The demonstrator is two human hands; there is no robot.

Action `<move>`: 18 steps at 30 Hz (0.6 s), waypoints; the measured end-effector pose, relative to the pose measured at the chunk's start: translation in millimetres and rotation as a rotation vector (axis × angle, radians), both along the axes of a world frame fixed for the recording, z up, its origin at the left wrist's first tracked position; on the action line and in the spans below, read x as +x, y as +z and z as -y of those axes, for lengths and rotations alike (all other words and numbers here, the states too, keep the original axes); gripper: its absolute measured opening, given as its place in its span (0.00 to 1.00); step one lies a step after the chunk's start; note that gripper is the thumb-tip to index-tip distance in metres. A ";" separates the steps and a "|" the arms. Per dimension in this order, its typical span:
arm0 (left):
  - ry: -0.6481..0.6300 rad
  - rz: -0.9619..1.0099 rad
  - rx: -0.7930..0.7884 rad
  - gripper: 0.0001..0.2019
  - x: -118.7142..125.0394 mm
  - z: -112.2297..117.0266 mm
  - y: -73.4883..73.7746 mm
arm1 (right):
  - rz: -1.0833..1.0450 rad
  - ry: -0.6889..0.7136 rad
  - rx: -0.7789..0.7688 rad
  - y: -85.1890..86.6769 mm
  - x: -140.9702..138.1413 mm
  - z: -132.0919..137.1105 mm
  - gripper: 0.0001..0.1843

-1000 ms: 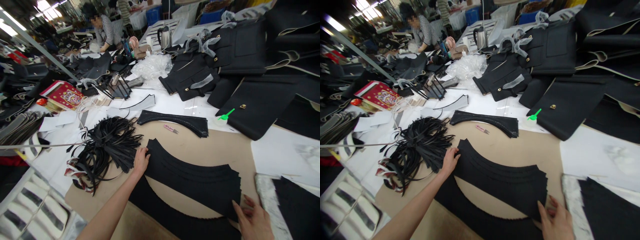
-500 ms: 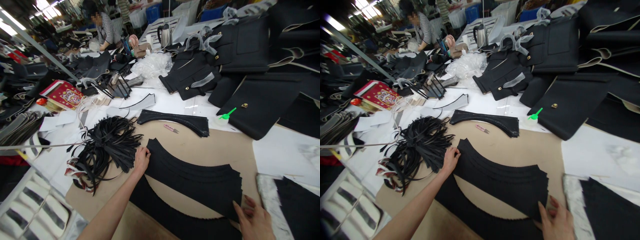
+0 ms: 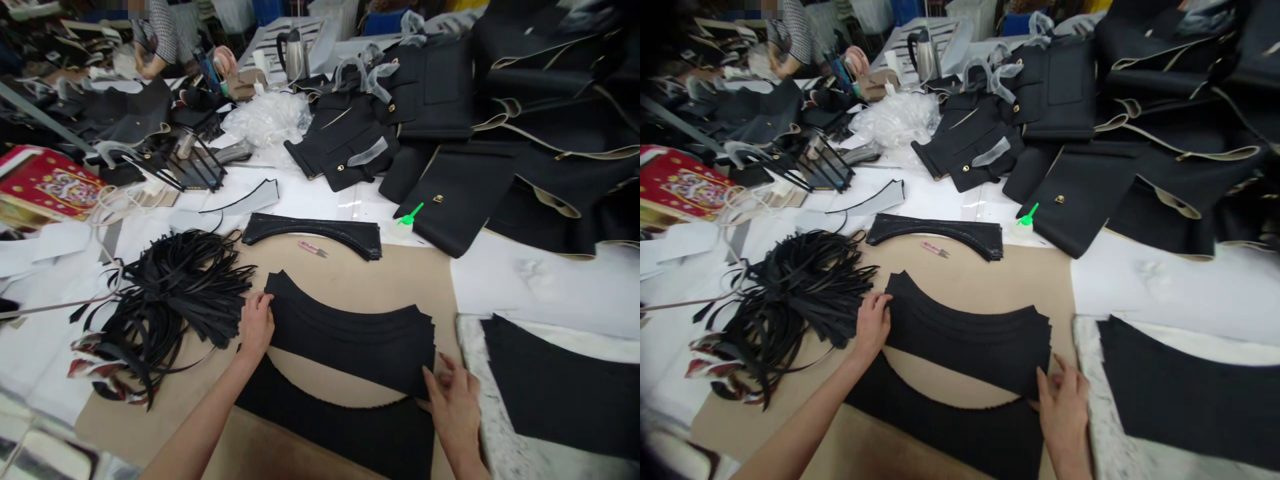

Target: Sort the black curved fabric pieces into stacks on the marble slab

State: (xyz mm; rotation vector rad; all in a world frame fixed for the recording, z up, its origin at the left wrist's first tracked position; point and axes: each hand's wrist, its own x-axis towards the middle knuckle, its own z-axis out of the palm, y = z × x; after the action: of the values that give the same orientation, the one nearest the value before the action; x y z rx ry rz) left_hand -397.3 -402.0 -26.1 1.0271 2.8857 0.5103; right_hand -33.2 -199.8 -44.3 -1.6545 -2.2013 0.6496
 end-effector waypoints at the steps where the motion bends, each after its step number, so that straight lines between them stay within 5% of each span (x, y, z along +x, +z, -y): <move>1: -0.056 -0.013 -0.010 0.13 4.5 3.3 -1.9 | 0.011 0.024 0.047 3.1 -1.9 1.6 0.32; 4: -0.191 -0.051 -0.047 0.14 14.4 15.1 -9.9 | 0.036 0.191 0.145 10.1 -8.1 7.9 0.26; 8: -0.214 -0.111 -0.088 0.17 17.3 26.7 -17.2 | 0.109 0.384 0.079 8.9 -12.9 17.8 0.20; 18: -0.155 -0.209 -0.191 0.15 16.9 41.2 -8.8 | 0.209 0.384 0.090 9.4 -6.9 25.6 0.20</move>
State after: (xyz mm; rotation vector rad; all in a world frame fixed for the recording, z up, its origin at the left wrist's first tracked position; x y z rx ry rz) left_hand -380.4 -443.2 -34.9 1.3287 2.9205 0.1225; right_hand -40.1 -225.4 -34.9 -1.3160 -2.6900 0.4763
